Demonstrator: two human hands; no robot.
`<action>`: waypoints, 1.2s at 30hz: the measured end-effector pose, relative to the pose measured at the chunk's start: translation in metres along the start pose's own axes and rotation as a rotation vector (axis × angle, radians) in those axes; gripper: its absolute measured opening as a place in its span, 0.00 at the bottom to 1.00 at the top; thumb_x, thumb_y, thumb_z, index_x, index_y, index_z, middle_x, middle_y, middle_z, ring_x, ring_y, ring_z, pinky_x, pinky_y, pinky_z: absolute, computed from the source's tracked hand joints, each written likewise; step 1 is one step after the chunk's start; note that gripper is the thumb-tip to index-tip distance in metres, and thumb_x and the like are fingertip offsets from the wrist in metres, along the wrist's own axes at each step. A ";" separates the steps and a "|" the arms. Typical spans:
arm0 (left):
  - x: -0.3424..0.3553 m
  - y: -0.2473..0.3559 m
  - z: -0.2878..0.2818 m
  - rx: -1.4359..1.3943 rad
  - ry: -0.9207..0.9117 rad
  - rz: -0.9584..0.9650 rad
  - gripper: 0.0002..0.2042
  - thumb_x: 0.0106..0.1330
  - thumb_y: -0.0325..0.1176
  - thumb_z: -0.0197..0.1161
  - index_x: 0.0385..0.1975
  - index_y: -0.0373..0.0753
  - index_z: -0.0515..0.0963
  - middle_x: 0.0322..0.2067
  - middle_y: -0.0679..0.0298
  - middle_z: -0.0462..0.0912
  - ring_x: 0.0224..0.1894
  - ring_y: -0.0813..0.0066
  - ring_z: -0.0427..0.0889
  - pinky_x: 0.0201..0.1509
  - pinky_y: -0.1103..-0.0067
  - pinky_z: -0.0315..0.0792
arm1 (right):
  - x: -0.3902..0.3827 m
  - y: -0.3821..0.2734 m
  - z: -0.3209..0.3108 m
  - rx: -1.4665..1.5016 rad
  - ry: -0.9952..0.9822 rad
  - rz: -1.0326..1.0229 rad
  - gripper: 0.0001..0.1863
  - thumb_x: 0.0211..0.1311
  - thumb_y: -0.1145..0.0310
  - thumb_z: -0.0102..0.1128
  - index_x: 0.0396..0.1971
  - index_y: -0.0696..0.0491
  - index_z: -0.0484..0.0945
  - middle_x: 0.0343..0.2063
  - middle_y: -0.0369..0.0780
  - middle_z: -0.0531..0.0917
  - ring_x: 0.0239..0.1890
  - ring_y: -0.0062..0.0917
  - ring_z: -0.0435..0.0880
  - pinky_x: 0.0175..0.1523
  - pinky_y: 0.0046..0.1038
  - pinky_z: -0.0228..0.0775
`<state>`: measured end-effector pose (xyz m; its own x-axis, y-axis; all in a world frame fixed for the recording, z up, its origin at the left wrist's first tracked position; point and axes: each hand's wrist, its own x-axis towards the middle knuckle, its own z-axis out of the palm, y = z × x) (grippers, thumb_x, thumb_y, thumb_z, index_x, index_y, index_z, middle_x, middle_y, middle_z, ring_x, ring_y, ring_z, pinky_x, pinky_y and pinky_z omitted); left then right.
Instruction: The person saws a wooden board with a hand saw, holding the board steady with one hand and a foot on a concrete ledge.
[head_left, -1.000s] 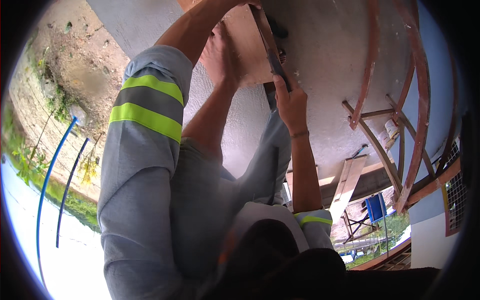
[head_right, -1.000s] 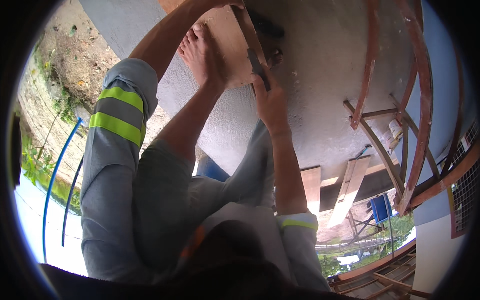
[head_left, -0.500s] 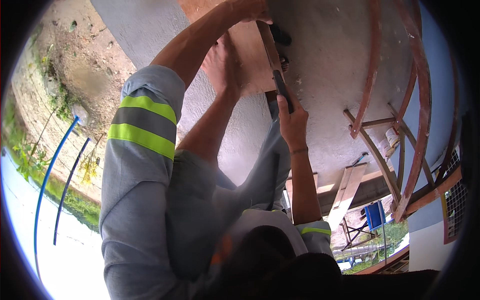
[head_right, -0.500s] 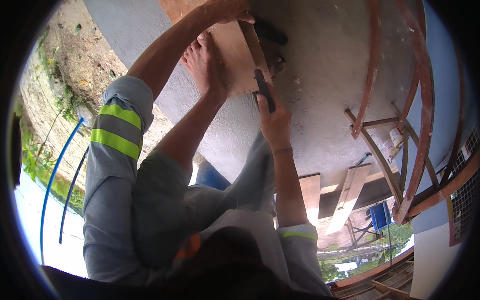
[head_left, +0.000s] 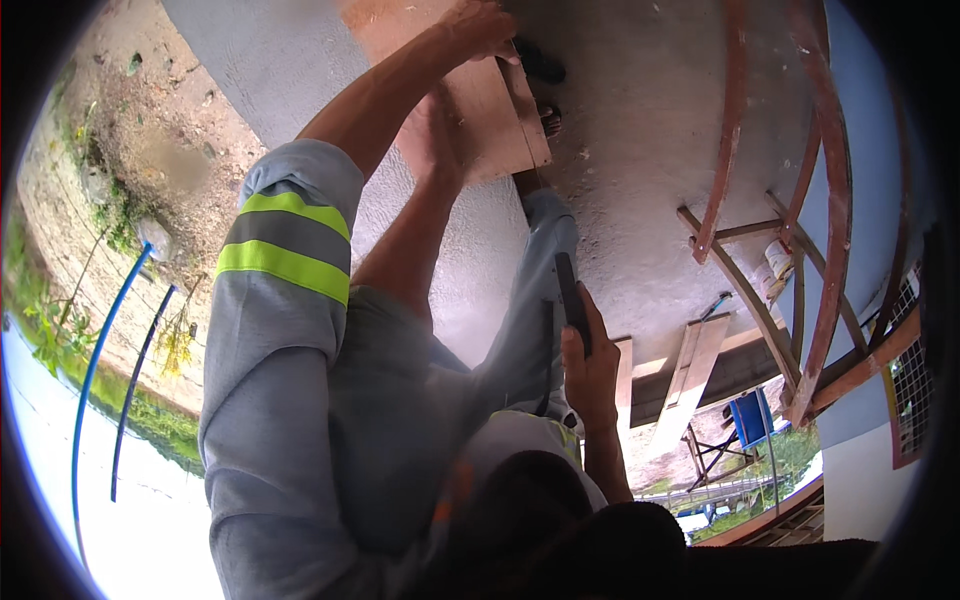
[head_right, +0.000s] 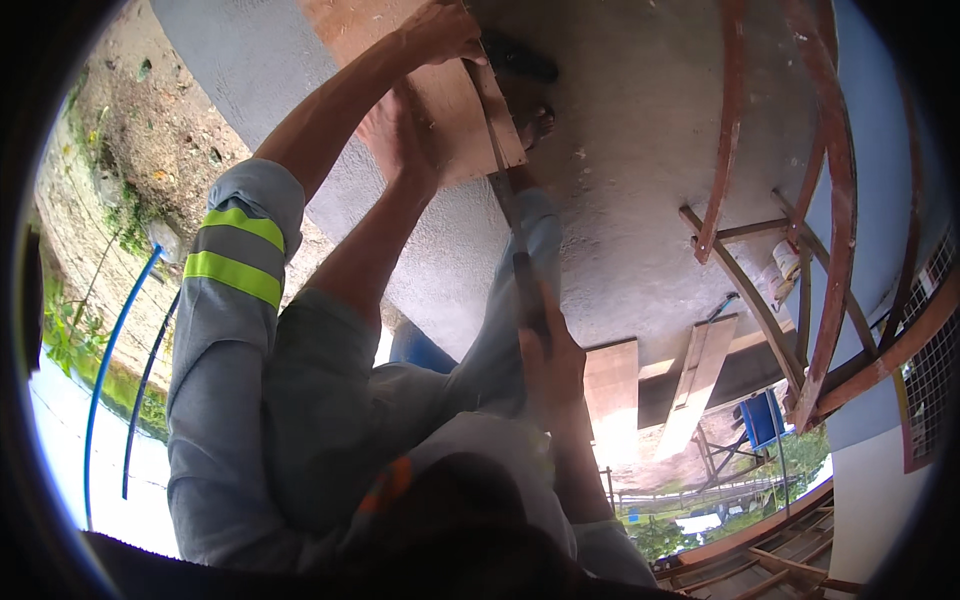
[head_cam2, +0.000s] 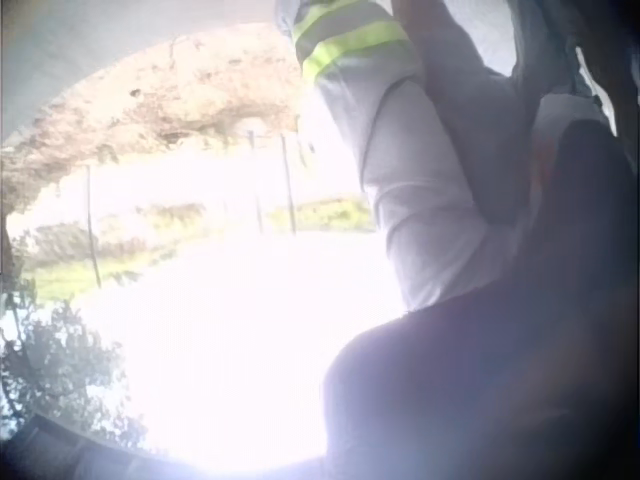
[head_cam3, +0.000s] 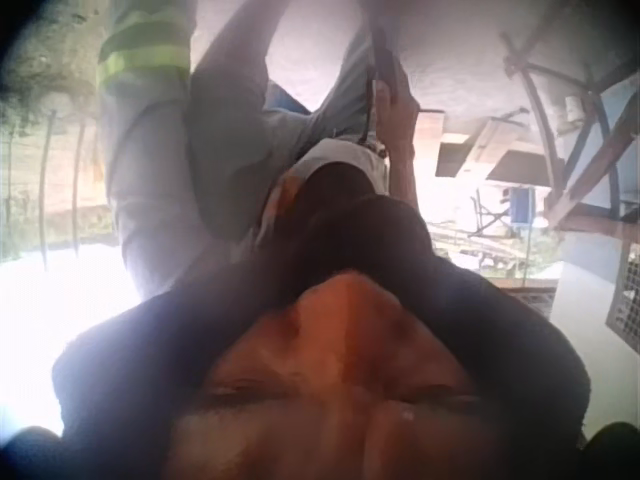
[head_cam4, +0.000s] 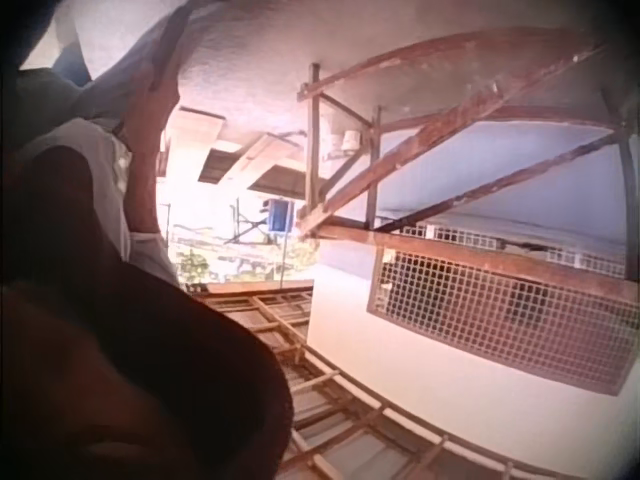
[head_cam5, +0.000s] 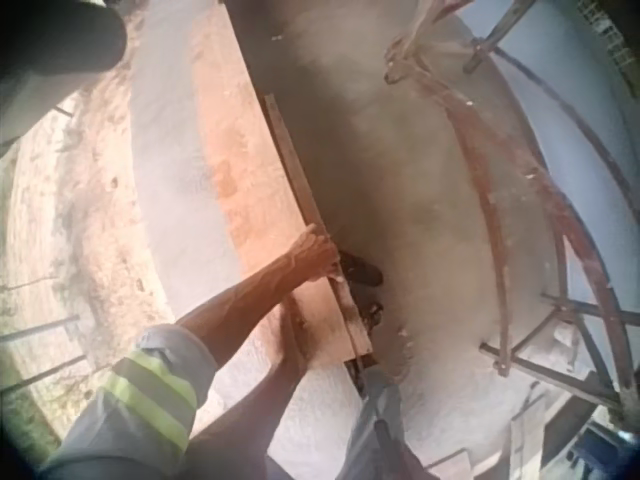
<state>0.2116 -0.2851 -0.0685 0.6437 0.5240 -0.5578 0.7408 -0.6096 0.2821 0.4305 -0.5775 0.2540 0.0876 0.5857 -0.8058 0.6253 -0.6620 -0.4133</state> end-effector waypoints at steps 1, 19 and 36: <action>0.000 0.004 0.003 -0.035 -0.016 0.003 0.24 0.67 0.62 0.61 0.39 0.47 0.89 0.37 0.65 0.89 0.42 0.66 0.85 0.55 0.64 0.64 | -0.038 0.018 -0.010 -0.071 0.042 -0.059 0.31 0.75 0.54 0.51 0.71 0.56 0.68 0.32 0.40 0.83 0.28 0.19 0.78 0.34 0.26 0.71; -0.004 0.022 -0.007 -0.103 -0.040 0.010 0.24 0.66 0.61 0.64 0.42 0.45 0.89 0.37 0.64 0.89 0.45 0.65 0.83 0.55 0.65 0.62 | -0.075 0.013 -0.037 0.086 -0.066 0.335 0.32 0.70 0.58 0.56 0.71 0.54 0.68 0.53 0.52 0.85 0.50 0.40 0.88 0.53 0.33 0.80; 0.002 -0.007 0.017 -0.127 0.050 0.006 0.25 0.62 0.64 0.65 0.41 0.48 0.89 0.40 0.63 0.89 0.48 0.63 0.83 0.55 0.61 0.64 | -0.030 -0.009 -0.020 0.026 -0.055 0.034 0.32 0.70 0.63 0.57 0.72 0.56 0.65 0.52 0.52 0.82 0.52 0.39 0.81 0.57 0.37 0.75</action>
<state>0.2043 -0.2895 -0.0848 0.6544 0.5514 -0.5174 0.7533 -0.5343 0.3834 0.4380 -0.5800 0.2902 0.0652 0.5370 -0.8411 0.6025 -0.6931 -0.3958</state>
